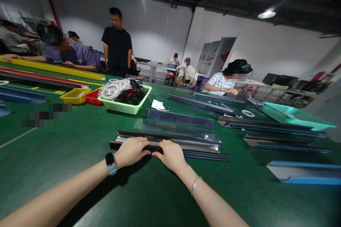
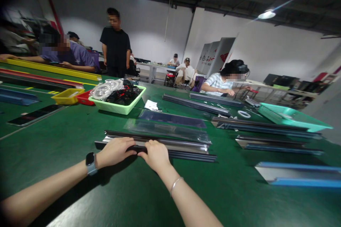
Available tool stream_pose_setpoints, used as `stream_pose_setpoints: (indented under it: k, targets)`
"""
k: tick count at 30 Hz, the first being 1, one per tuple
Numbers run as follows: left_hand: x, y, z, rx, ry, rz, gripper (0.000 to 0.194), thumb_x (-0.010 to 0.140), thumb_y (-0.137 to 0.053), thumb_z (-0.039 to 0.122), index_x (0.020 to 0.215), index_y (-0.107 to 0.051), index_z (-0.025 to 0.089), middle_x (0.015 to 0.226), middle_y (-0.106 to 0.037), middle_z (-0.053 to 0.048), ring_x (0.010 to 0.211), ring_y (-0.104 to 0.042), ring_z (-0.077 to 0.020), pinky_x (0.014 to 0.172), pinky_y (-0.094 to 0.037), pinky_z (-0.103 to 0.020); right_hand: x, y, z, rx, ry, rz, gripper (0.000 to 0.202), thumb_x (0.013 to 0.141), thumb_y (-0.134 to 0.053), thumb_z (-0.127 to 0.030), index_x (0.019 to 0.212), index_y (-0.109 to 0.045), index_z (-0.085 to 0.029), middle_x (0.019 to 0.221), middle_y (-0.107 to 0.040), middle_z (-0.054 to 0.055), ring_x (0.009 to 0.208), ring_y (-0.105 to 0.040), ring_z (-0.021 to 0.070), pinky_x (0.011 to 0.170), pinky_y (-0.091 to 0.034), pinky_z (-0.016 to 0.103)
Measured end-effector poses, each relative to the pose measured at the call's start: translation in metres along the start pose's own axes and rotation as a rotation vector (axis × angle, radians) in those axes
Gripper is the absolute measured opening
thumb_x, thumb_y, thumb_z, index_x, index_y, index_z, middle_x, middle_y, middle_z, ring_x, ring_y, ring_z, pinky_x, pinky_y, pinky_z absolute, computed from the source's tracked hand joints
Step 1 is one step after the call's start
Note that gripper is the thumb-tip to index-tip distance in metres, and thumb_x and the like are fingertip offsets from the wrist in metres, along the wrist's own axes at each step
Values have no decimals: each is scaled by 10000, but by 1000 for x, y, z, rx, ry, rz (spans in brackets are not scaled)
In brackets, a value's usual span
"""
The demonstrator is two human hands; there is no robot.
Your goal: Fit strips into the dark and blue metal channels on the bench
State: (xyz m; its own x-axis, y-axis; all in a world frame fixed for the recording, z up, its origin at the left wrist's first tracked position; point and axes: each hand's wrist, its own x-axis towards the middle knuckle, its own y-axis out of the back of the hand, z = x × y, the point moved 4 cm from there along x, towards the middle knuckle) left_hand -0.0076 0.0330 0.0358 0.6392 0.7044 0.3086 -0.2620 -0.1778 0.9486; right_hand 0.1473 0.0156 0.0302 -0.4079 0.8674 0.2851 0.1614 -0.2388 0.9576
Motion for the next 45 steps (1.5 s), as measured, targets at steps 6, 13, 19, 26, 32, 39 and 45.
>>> stream_pose_setpoints:
  k: [6, 13, 19, 26, 32, 39, 45]
  targets:
    - [-1, -2, 5, 39, -26, -18, 122, 826, -554, 305, 819, -560, 184, 848, -610, -34, 794, -589, -188, 665, -437, -275, -2, -1, -2, -9, -1, 13, 287, 799, -576, -478, 828, -577, -193, 826, -613, 35, 830, -569, 193, 704, -426, 282]
    - [-1, -7, 9, 63, -69, -38, 111, 853, -511, 265, 843, -554, 164, 854, -590, -67, 813, -582, -202, 678, -438, -292, -6, -1, -7, -38, 15, 27, 226, 821, -561, -422, 844, -569, -198, 842, -601, 41, 837, -553, 196, 690, -426, 291]
    - [1, -3, 7, 61, -126, -71, 132, 857, -493, 284, 869, -560, 171, 846, -594, -52, 777, -577, -191, 660, -441, -288, -6, -2, -7, -43, 26, 40, 230, 825, -555, -421, 843, -564, -191, 842, -592, 51, 828, -540, 199, 693, -417, 297]
    - [-1, -4, 9, 70, -128, -62, 153, 876, -447, 277, 900, -554, 169, 861, -576, -57, 818, -552, -200, 688, -443, -302, -7, -3, -8, -43, 32, 64, 227, 828, -552, -417, 846, -555, -191, 836, -581, 50, 822, -529, 199, 692, -404, 298]
    - [-1, -4, 10, 75, -119, -49, 145, 865, -461, 279, 874, -554, 168, 847, -577, -54, 786, -545, -197, 666, -434, -304, -6, -3, -6, -38, 44, 58, 245, 831, -547, -439, 846, -556, -195, 837, -586, 45, 822, -534, 196, 686, -402, 290]
    - [-1, -6, 8, 48, -111, -52, 112, 860, -482, 240, 898, -564, 174, 868, -594, -43, 817, -555, -195, 691, -433, -300, -6, -6, -6, -38, 52, 40, 234, 826, -563, -425, 840, -557, -191, 840, -593, 42, 826, -536, 192, 687, -401, 285]
    - [0, -6, 7, 28, -94, -65, 106, 855, -497, 248, 902, -562, 179, 877, -595, -36, 821, -556, -197, 695, -437, -305, -6, -6, -6, -34, 41, 36, 242, 824, -564, -429, 835, -550, -188, 842, -591, 46, 829, -536, 198, 689, -402, 292]
